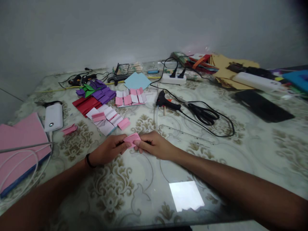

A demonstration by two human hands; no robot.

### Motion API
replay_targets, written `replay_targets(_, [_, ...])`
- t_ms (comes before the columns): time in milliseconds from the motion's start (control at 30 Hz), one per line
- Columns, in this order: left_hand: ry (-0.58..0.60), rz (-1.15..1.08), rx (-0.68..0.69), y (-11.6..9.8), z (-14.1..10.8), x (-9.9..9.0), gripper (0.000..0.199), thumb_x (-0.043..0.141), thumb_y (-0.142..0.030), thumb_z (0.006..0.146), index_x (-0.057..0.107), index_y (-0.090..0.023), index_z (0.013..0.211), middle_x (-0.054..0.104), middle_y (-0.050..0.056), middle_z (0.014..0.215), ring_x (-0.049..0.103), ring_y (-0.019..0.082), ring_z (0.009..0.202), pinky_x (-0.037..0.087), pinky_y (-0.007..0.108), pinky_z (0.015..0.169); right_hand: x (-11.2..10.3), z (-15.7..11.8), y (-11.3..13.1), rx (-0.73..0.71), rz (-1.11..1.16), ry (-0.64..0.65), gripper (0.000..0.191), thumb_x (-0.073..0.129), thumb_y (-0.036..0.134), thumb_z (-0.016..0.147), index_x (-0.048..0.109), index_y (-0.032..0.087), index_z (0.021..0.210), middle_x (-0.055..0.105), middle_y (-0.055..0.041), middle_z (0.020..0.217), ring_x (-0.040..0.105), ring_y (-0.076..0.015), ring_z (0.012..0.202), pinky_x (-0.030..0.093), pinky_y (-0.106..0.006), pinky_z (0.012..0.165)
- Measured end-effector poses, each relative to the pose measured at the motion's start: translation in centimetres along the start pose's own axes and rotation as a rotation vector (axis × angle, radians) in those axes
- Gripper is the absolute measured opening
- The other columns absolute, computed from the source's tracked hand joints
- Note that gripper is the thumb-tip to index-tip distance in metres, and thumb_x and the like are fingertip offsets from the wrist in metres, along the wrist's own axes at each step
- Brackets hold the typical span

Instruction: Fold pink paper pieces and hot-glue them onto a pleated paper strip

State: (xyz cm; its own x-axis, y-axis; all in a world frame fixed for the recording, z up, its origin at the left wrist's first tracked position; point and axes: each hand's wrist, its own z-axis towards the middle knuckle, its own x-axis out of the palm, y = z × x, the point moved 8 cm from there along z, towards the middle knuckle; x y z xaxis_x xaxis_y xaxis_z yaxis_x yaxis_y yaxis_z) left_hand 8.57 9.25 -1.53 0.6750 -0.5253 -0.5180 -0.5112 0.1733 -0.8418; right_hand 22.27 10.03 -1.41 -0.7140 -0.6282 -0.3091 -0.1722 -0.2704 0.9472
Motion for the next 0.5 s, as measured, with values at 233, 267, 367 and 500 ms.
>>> replay_targets(233, [0.026, 0.000, 0.001, -0.42, -0.01, 0.07, 0.044, 0.046, -0.052, 0.099, 0.062, -0.015, 0.082, 0.049, -0.005, 0.064, 0.043, 0.006, 0.058, 0.032, 0.019, 0.056, 0.12, 0.07, -0.28, -0.018, 0.043, 0.012, 0.054, 0.055, 0.059, 0.098, 0.076, 0.012, 0.082, 0.070, -0.0019, 0.068, 0.062, -0.0068, 0.061, 0.045, -0.016, 0.063])
replay_targets(267, [0.023, -0.003, 0.000, -0.42, -0.04, 0.04, 0.045, 0.046, -0.053, 0.099, 0.062, -0.015, 0.082, 0.049, -0.005, 0.064, 0.043, 0.006, 0.058, 0.032, 0.019, 0.056, 0.15, 0.06, -0.27, -0.016, 0.042, 0.015, 0.055, 0.054, 0.060, 0.099, 0.076, 0.012, 0.082, 0.070, -0.0020, 0.068, 0.061, -0.0066, 0.061, 0.045, -0.016, 0.063])
replay_targets(367, [0.009, -0.015, 0.002, -0.42, -0.11, -0.06, 0.048, 0.043, -0.054, 0.100, 0.063, -0.014, 0.081, 0.050, -0.004, 0.063, 0.044, 0.007, 0.057, 0.032, 0.019, 0.056, 0.14, 0.02, -0.16, -0.004, 0.014, 0.012, 0.058, 0.051, 0.061, 0.100, 0.076, 0.012, 0.083, 0.070, -0.0018, 0.067, 0.059, -0.0060, 0.060, 0.044, -0.016, 0.062])
replay_targets(500, [-0.004, -0.038, 0.008, -0.57, -0.18, -0.21, 0.050, 0.042, -0.055, 0.100, 0.060, -0.014, 0.077, 0.051, -0.004, 0.061, 0.043, 0.006, 0.055, 0.032, 0.019, 0.054, 0.06, 0.04, 0.07, -0.005, -0.009, 0.005, 0.063, 0.043, 0.063, 0.102, 0.075, 0.012, 0.084, 0.068, -0.0016, 0.067, 0.058, -0.0060, 0.060, 0.044, -0.016, 0.061])
